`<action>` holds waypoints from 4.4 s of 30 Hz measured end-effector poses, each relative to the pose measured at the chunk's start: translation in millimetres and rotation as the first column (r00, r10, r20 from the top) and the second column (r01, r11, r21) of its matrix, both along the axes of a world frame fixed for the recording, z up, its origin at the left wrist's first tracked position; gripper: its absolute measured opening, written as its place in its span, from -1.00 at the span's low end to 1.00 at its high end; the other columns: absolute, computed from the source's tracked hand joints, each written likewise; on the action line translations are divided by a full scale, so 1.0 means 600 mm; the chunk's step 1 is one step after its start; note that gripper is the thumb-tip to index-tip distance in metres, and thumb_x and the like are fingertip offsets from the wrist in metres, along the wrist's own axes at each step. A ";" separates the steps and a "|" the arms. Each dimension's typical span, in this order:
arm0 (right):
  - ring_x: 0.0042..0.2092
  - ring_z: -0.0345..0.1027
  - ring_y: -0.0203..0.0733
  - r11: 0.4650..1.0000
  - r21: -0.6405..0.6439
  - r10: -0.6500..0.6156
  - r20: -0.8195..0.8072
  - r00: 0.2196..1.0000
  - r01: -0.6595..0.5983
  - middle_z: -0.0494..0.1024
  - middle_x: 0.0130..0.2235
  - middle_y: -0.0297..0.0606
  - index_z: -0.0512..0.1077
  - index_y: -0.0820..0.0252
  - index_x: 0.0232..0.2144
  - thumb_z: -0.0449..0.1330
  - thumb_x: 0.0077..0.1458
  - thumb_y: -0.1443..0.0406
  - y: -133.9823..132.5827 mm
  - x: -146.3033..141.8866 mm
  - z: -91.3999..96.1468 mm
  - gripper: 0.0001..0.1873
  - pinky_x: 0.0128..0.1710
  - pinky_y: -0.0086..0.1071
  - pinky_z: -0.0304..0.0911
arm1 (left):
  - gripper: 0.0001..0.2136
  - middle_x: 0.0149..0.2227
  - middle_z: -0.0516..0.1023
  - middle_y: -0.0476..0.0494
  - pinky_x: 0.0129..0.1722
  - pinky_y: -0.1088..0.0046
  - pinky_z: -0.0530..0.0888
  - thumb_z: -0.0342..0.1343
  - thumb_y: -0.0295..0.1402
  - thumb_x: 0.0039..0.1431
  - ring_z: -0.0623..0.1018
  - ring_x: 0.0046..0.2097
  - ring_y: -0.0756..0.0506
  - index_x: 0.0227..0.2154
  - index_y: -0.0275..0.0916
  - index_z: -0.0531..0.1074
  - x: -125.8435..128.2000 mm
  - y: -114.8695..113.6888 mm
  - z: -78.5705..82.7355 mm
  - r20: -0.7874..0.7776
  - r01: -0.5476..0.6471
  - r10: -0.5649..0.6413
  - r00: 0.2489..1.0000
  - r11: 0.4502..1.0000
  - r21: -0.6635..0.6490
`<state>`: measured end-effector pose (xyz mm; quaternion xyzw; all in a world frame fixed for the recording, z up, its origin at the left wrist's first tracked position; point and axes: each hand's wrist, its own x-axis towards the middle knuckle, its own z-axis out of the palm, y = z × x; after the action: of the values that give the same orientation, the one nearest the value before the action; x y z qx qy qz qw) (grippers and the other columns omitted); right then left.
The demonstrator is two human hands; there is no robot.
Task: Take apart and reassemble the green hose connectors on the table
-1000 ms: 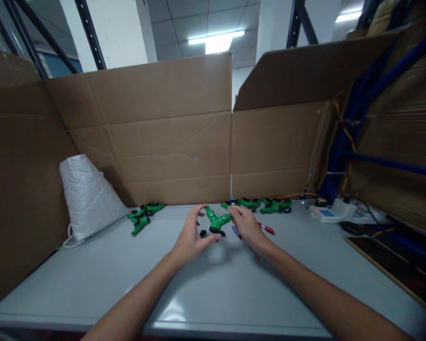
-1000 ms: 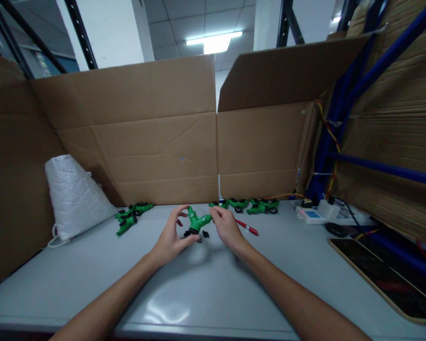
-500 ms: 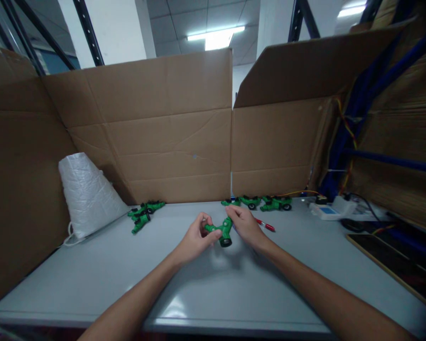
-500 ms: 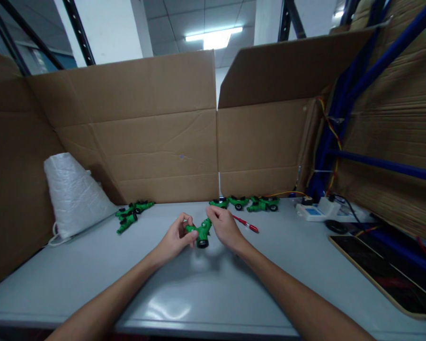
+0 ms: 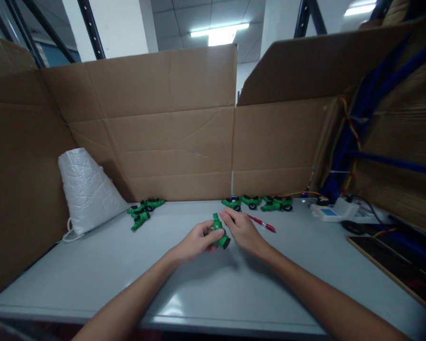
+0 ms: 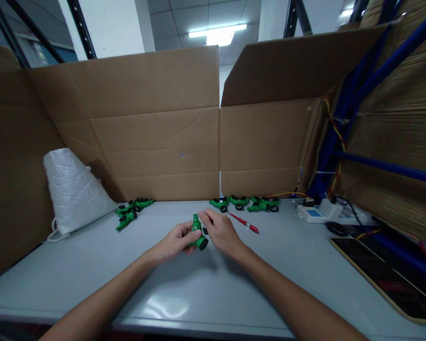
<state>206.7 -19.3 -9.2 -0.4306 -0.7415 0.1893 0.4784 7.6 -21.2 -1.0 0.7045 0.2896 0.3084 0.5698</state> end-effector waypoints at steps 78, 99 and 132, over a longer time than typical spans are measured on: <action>-0.30 0.45 -0.18 0.985 -0.051 0.160 -0.115 0.980 -0.167 0.56 -0.27 -0.30 0.36 0.12 -0.06 0.19 0.35 0.07 -0.018 -0.022 0.006 -0.71 -0.27 -0.32 0.32 | -0.55 -0.55 0.37 0.06 -0.40 0.47 0.32 0.17 0.12 0.29 0.36 -0.48 0.02 -0.36 -0.21 0.30 -0.003 0.013 0.002 0.231 -0.312 0.304 0.924 0.950 -0.001; -0.12 0.44 -0.09 0.993 0.051 0.106 -0.027 0.994 -0.105 0.54 -0.02 -0.16 0.44 0.08 0.05 0.08 0.42 0.18 -0.008 -0.004 0.009 -0.74 -0.07 -0.19 0.35 | -0.53 -0.53 0.35 0.08 -0.45 0.48 0.33 0.19 0.14 0.26 0.33 -0.54 0.04 -0.34 -0.21 0.28 -0.009 0.024 0.008 0.298 -0.397 0.382 0.875 0.918 -0.010; -0.12 0.52 -0.10 0.980 0.064 0.190 -0.069 0.979 -0.186 0.62 -0.13 -0.24 0.49 0.08 -0.04 0.24 0.32 0.23 -0.008 -0.006 0.005 -0.82 -0.05 -0.23 0.38 | -0.47 -0.41 0.52 -0.07 -0.46 0.50 0.36 0.18 0.19 0.23 0.46 -0.47 0.01 -0.27 -0.27 0.42 -0.011 0.029 -0.014 0.158 -0.328 0.326 0.932 0.944 -0.015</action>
<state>203.3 -24.0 -6.2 -0.3372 -0.7657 0.2282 0.4979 1.2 -4.0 -9.1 0.6229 0.3549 0.4556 0.5276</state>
